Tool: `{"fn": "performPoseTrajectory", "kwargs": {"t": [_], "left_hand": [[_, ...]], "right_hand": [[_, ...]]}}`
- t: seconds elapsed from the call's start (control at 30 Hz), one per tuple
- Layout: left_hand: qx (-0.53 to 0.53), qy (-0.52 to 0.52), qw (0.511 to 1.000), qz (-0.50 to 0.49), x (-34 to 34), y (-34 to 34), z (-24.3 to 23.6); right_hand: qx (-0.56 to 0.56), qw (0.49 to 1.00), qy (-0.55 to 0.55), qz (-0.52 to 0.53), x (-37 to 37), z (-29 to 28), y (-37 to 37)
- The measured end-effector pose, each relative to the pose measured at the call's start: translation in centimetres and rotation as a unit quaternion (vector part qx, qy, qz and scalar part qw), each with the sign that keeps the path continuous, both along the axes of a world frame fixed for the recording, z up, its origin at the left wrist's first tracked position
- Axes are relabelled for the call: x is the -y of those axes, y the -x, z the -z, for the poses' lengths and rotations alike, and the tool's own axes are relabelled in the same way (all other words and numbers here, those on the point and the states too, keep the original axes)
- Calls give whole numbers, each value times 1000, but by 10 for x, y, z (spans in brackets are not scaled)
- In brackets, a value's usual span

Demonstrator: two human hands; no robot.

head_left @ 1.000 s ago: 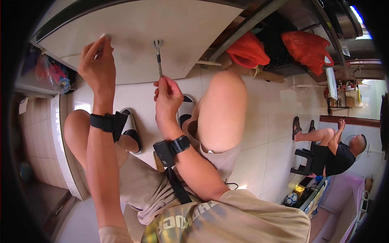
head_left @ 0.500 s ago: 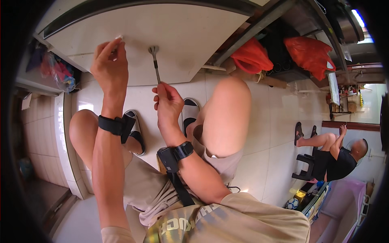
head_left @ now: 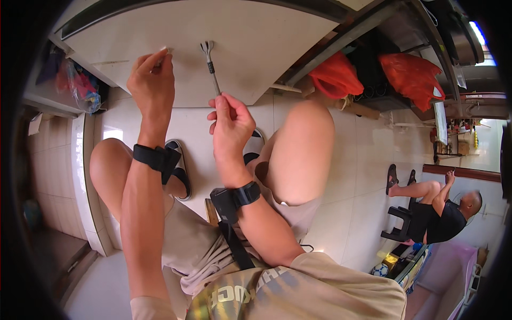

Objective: The person is using a screwdriver to fix or attach a small plastic component to a refrigerator door.

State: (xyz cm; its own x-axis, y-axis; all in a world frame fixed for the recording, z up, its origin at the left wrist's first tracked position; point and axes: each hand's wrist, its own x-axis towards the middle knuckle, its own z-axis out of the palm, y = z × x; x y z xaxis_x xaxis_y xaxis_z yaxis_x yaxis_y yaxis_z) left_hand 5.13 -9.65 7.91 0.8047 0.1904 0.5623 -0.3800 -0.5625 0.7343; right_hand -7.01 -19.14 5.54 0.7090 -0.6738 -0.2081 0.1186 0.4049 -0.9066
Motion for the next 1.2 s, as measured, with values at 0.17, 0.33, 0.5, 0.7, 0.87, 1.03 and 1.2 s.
{"fn": "performPoseTrajectory", "kwargs": {"t": [0.17, 0.33, 0.5, 0.7, 0.87, 1.03, 1.2], "left_hand": [[78, 58, 995, -2, -1, -9, -13], [14, 104, 995, -5, -12, -6, -13], [7, 44, 999, -9, 2, -4, -5], [89, 15, 996, -15, -7, -10, -7], [90, 57, 994, -34, -5, -13, -9], [44, 10, 999, -19, 0, -5, 7], [80, 39, 996, 1, -5, -10, -9]], "right_hand": [[-15, 1000, 0, 14, 2, 32, 2], [-1, 1000, -24, 11, 2, -4, 0], [-12, 1000, 4, 25, 8, 41, -1], [-36, 998, -47, 18, -2, 10, 1], [3, 1000, -1, 30, 14, 38, 0], [-4, 999, -45, 21, -8, 36, 1], [21, 1000, -7, 12, 14, 17, -6]]}}
